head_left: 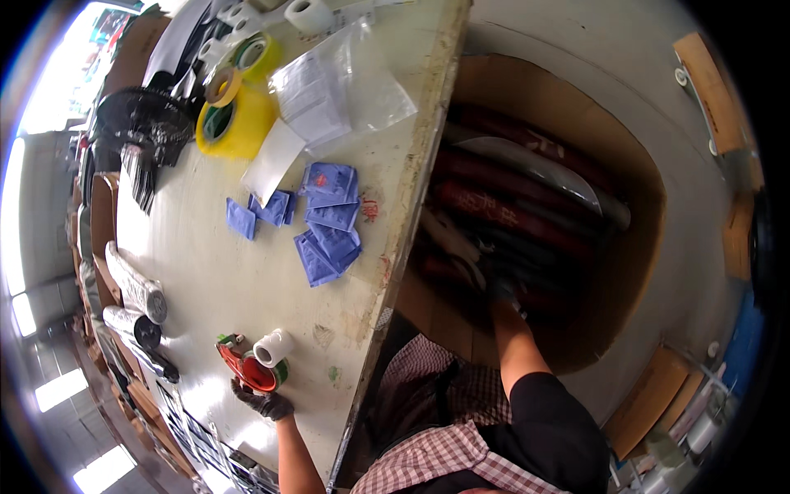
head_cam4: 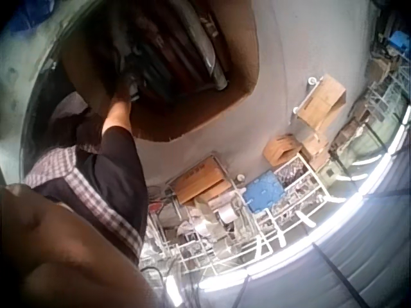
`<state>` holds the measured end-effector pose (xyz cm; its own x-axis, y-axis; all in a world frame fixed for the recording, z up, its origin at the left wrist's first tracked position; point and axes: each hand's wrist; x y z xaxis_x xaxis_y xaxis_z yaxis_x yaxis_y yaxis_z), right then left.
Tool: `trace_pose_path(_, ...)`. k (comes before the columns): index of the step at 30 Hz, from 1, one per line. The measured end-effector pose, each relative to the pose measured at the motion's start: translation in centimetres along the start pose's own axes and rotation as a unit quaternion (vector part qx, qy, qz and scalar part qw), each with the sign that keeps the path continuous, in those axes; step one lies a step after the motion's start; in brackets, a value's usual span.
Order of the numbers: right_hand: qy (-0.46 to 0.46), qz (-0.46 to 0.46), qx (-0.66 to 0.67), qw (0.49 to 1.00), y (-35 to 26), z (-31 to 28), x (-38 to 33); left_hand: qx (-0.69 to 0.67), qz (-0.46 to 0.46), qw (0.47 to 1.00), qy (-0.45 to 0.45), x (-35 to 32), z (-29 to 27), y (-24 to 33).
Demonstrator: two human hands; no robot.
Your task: The person packs long cylindrical items into plastic sleeves by hand, applies labels, and uses a tape dispenser to seal them before placing them in a box.
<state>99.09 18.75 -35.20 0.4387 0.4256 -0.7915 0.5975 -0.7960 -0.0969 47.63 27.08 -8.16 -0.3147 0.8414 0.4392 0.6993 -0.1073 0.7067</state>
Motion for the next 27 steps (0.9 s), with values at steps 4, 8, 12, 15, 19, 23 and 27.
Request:
trace_pose_path(4, -0.171, -0.037, 0.196, 0.965, 1.6, 0.2, -1.2, 0.032, 0.010, 0.999, 0.003, 1.2, -0.1, 0.3)
trace_pose_path(8, -0.237, -0.076, 0.456, 0.855, -0.2, -5.7, -13.1, 0.041, 0.067, 0.997, 0.006, 1.0, -1.9, -3.1)
trace_pose_path(12, -0.061, -0.199, 0.535, 0.819, 1.3, -4.9, -24.8, -0.067, -0.005, 0.995, 0.073, 0.4, -2.3, -1.2)
trace_pose_path(15, 0.036, -0.199, 0.540, 0.817, -1.5, -7.4, -35.2, -0.129, -0.082, 0.981, 0.120, 0.3, -3.3, -1.6)
trace_pose_path(19, 0.138, -0.216, 0.557, 0.790, -3.8, -6.5, -44.6, -0.256, -0.037, 0.962, 0.089, -2.3, -7.2, -1.0)
trace_pose_path(23, 0.236, -0.306, 0.519, 0.762, -7.0, -3.9, -51.7, -0.336, 0.061, 0.940, 0.024, -3.7, -14.6, 0.6)
trace_pose_path(27, 0.297, -0.364, 0.445, 0.762, -11.1, 0.1, -56.7, -0.373, 0.048, 0.925, 0.047, -1.7, -22.9, -0.6)
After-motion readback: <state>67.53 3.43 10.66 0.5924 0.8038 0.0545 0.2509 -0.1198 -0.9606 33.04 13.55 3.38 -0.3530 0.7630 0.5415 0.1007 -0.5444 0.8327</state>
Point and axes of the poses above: each hand's wrist, its own x-axis towards the middle knuckle, its own z-axis out of the palm, y = z × x, and after that the axes turned 11 degrees about z, right-handed
